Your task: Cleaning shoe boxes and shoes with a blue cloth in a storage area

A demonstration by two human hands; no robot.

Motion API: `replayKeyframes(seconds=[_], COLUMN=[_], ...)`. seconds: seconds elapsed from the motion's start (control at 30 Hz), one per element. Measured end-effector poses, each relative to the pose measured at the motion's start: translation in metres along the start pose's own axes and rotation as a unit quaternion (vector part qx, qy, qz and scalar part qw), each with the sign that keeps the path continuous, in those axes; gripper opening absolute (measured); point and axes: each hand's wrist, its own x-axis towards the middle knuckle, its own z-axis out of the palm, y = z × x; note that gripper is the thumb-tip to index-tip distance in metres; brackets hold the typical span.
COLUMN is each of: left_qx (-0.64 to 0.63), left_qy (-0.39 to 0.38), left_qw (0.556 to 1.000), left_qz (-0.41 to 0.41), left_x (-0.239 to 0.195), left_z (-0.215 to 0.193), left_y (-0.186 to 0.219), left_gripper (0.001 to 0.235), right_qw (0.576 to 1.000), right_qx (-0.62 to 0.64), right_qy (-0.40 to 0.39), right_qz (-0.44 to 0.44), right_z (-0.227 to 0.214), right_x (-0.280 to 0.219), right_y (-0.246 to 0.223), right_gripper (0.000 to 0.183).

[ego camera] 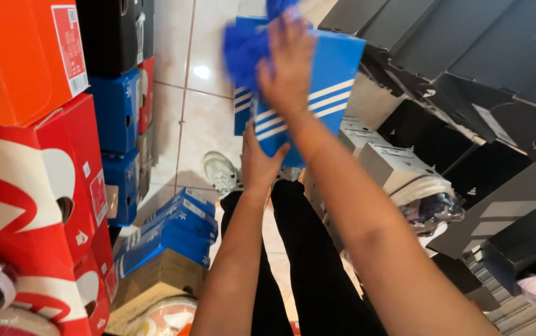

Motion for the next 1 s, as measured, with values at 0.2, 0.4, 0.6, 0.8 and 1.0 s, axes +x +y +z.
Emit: replayKeyframes(seconds=[0.2, 0.4, 0.6, 0.8, 1.0], left_qx=[-0.100, -0.069, -0.110, -0.116, -0.131], left_qy=[-0.035, -0.063, -0.062, -0.055, -0.035], left_qw=[0.990, 0.992, 0.989, 0.990, 0.990], left_qz=[-0.096, -0.085, -0.074, -0.055, -0.039], left_x=[0.001, 0.003, 0.004, 0.005, 0.010], left_z=[-0.008, -0.018, -0.020, -0.016, 0.011], left_y=[0.006, 0.008, 0.002, -0.002, -0.038], left_gripper=[0.092, 0.090, 0.089, 0.090, 0.093], right_qw=[0.989, 0.966, 0.995, 0.972, 0.715], right_qx=[0.009, -0.135, 0.060, 0.165, 0.513], right_qy=[0.000, -0.173, 0.028, 0.021, 0.045], right_qz=[-0.148, 0.139, -0.076, 0.169, 0.473], right_z=[-0.043, -0.047, -0.051, -0.057, -0.030], right_x=[0.031, 0.071, 0.029, -0.042, -0.202], right_y=[0.011, 0.065, 0.014, 0.087, 0.083], right_gripper=[0.059, 0.035, 0.036, 0.052, 0.049])
